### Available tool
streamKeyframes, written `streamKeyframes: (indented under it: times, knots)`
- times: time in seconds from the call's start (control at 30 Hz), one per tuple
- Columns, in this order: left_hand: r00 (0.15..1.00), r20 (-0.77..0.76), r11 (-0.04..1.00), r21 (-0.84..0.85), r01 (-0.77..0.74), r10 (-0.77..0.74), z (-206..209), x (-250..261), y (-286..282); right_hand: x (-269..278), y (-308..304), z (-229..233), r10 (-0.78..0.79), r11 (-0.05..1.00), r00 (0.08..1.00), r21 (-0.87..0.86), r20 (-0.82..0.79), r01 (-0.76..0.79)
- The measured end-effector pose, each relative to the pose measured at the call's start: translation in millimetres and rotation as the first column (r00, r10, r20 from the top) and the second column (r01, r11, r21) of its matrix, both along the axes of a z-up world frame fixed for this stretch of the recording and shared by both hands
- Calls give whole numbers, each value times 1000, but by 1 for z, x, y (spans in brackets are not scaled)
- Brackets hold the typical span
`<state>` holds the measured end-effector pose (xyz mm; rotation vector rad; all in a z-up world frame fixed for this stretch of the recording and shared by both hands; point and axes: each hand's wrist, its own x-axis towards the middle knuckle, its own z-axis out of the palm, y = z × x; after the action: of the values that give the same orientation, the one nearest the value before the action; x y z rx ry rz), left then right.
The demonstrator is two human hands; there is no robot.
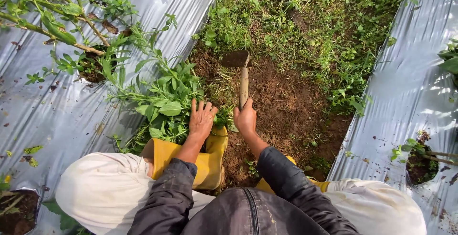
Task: Using a hand hoe to clear weeds and grass from a soil path between plastic-covered planting beds.
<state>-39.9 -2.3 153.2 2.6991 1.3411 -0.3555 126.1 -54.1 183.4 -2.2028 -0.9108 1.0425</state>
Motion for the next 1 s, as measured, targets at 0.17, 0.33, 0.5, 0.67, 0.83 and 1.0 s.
streamKeyframes:
  times: [0.17, 0.33, 0.5, 0.67, 0.83, 1.0]
  knots:
    - [996, -39, 997, 6, 77, -76, 14, 2, 7, 8, -8, -17, 144, 987, 986, -78, 83, -138]
    - [998, -15, 997, -37, 64, -65, 32, -2, 2, -39, -62, -11, 275, 960, 959, -73, 67, -270]
    - [987, 158, 987, 159, -2, -23, 18, -8, 10, -46, -64, -16, 239, 971, 971, -22, -2, -239]
    - [970, 227, 971, 197, -136, 89, -32, -6, 23, -23, -51, -19, 205, 979, 979, 1, -15, -205]
    - [876, 345, 912, 113, -394, 336, -2, 16, 19, 5, -31, 16, 248, 969, 969, 8, -9, -248]
    - [575, 346, 670, -335, -662, 741, 21, 24, 28, 3, -2, 8, 282, 960, 959, 18, -37, -281]
